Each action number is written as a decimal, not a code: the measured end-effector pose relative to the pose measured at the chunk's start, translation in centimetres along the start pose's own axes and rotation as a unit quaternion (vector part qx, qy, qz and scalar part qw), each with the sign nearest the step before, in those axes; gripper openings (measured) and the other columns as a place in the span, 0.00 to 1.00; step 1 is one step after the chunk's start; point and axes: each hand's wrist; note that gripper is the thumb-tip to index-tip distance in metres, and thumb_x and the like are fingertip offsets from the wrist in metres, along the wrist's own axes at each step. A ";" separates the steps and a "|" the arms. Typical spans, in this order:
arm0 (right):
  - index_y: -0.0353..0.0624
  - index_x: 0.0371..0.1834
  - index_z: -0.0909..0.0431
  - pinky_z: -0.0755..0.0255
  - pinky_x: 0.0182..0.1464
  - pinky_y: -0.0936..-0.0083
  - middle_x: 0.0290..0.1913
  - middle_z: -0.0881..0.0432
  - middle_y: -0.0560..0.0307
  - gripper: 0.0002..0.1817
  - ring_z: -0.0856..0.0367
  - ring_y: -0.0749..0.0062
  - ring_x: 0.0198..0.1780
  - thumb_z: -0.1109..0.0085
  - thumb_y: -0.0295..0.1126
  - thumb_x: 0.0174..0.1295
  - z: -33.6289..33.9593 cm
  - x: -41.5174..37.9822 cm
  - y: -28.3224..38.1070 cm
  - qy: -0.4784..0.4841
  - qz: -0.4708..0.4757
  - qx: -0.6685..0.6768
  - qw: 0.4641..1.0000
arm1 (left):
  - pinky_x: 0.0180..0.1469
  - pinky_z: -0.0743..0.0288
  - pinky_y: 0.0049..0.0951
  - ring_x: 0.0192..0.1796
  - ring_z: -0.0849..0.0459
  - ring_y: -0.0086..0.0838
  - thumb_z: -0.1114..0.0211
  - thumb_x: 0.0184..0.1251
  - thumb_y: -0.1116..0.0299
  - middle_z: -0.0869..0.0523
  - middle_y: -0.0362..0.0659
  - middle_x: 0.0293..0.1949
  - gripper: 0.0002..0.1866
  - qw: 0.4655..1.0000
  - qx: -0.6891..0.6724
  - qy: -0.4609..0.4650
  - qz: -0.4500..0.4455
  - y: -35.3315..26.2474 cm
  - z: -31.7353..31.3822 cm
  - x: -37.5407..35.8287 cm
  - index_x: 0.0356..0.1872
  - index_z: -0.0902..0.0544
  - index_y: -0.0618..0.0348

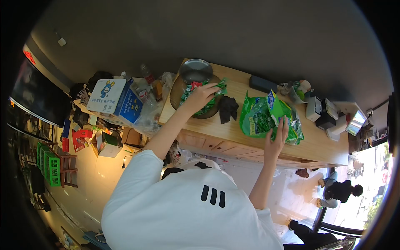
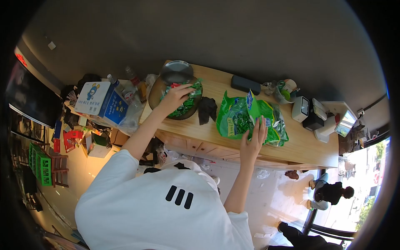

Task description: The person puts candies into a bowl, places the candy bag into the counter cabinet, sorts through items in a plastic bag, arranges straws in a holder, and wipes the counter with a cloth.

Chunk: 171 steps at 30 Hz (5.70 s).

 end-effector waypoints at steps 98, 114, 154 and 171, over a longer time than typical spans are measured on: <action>0.43 0.65 0.35 0.33 0.58 0.60 0.59 0.31 0.45 0.27 0.31 0.55 0.61 0.45 0.29 0.60 -1.8 -1.5 5.9 0.141 0.143 0.138 0.970 | 0.44 0.27 0.34 0.41 0.20 0.42 0.40 0.64 0.68 0.21 0.51 0.41 0.16 0.917 0.166 -0.197 0.305 -3.1 0.9 -9.7 0.49 0.25 0.66; 0.35 0.64 0.40 0.26 0.29 0.77 0.36 0.22 0.46 0.27 0.18 0.67 0.27 0.49 0.24 0.60 -19.1 0.5 7.7 0.202 -0.282 0.419 0.839 | 0.29 0.23 0.25 0.30 0.20 0.27 0.49 0.64 0.76 0.21 0.46 0.38 0.25 0.813 -0.343 -0.219 0.417 6.6 2.3 -9.1 0.63 0.38 0.65; 0.45 0.61 0.35 0.65 0.72 0.47 0.72 0.50 0.50 0.35 0.58 0.47 0.74 0.40 0.18 0.43 1.8 -4.5 -3.4 0.134 -0.102 -0.174 0.970 | 0.68 0.55 0.52 0.70 0.48 0.48 0.30 0.43 0.70 0.45 0.48 0.70 0.43 0.980 0.105 0.077 -0.151 -5.5 -12.0 -2.4 0.66 0.36 0.42; 0.34 0.53 0.28 0.26 0.47 0.77 0.47 0.21 0.54 0.18 0.23 0.72 0.49 0.42 0.25 0.59 6.6 -8.2 -21.8 0.014 -0.322 0.436 0.840 | 0.72 0.56 0.42 0.72 0.48 0.38 0.21 0.40 0.60 0.35 0.43 0.65 0.42 0.978 -0.140 0.115 0.100 -14.6 -20.0 1.5 0.61 0.31 0.50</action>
Point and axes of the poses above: each hand's wrist, its own x-axis towards the middle knuckle, its own z-axis out of the back of the hand, y = z × x
